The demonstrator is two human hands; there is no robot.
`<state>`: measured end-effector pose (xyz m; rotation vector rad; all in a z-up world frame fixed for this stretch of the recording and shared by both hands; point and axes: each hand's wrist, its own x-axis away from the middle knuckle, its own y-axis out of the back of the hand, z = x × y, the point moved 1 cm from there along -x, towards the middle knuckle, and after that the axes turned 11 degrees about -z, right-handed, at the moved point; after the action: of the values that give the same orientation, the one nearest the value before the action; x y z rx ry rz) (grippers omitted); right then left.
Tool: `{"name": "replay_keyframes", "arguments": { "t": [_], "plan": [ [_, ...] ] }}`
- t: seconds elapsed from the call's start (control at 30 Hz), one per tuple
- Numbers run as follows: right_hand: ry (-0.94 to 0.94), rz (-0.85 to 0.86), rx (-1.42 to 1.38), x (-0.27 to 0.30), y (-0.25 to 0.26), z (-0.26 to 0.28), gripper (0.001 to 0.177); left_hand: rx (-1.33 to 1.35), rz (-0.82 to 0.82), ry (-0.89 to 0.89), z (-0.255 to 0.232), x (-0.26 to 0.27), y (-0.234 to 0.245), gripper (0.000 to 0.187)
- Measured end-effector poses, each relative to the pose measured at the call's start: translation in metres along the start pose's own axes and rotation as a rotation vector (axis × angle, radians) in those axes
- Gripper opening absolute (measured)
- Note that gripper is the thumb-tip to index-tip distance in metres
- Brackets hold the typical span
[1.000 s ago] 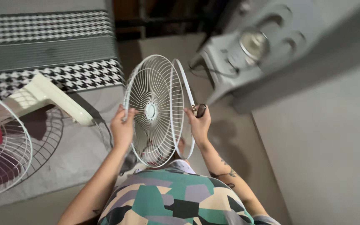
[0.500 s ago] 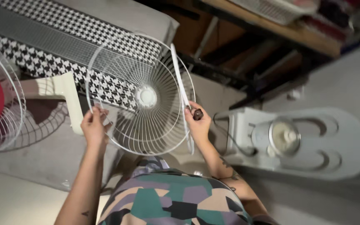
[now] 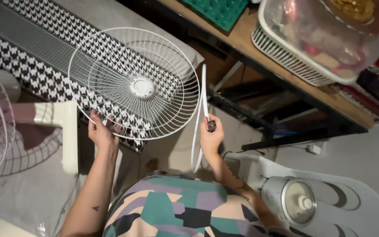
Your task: The person reassembles an electric fan by attaching the front grille to the fan body and securing it with a screwdriver. They align the grille, insert the screw, and tighten it to complete the assembly.
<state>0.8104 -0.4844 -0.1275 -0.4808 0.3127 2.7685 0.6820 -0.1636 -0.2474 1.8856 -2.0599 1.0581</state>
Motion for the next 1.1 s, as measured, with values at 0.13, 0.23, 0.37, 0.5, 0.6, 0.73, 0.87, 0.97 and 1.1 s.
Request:
{"name": "replay_keyframes", "arguments": {
  "t": [0.13, 0.23, 0.37, 0.5, 0.6, 0.73, 0.87, 0.97, 1.1],
  "plan": [
    [-0.032, 0.046, -0.006, -0.017, -0.029, -0.007, 0.015, 0.023, -0.009, -0.045, 0.016, -0.031, -0.026, 0.046],
    [-0.01, 0.064, -0.018, -0.029, -0.041, -0.011, 0.016, 0.023, -0.035, 0.005, 0.032, -0.057, -0.034, 0.049],
    [0.016, 0.077, -0.019, -0.042, -0.05, -0.018, 0.017, 0.032, 0.02, 0.011, 0.055, -0.09, -0.026, 0.053],
    [-0.096, 0.162, -0.091, -0.043, -0.049, -0.025, 0.019, 0.007, -0.072, 0.001, 0.073, -0.106, -0.015, 0.059],
    [-0.23, 0.259, -0.169, -0.033, -0.043, -0.031, 0.023, -0.259, -0.059, -0.308, 0.071, -0.092, -0.013, 0.065],
    [-0.322, 0.457, -0.449, -0.01, -0.041, -0.038, 0.035, -0.948, -0.261, -0.985, 0.07, -0.002, -0.017, 0.069],
    [-0.613, 0.635, -0.645, 0.016, -0.039, -0.046, 0.037, -0.734, 0.542, -0.453, 0.077, 0.146, -0.028, 0.04],
    [-0.5, 0.815, -0.6, 0.027, -0.038, -0.047, 0.031, -0.79, 0.628, -0.47, 0.043, 0.205, -0.028, 0.045],
    [-0.38, 0.828, -0.477, 0.021, -0.036, -0.034, 0.034, -0.647, 0.576, -0.292, -0.013, 0.226, -0.006, 0.043]
  ]
}}
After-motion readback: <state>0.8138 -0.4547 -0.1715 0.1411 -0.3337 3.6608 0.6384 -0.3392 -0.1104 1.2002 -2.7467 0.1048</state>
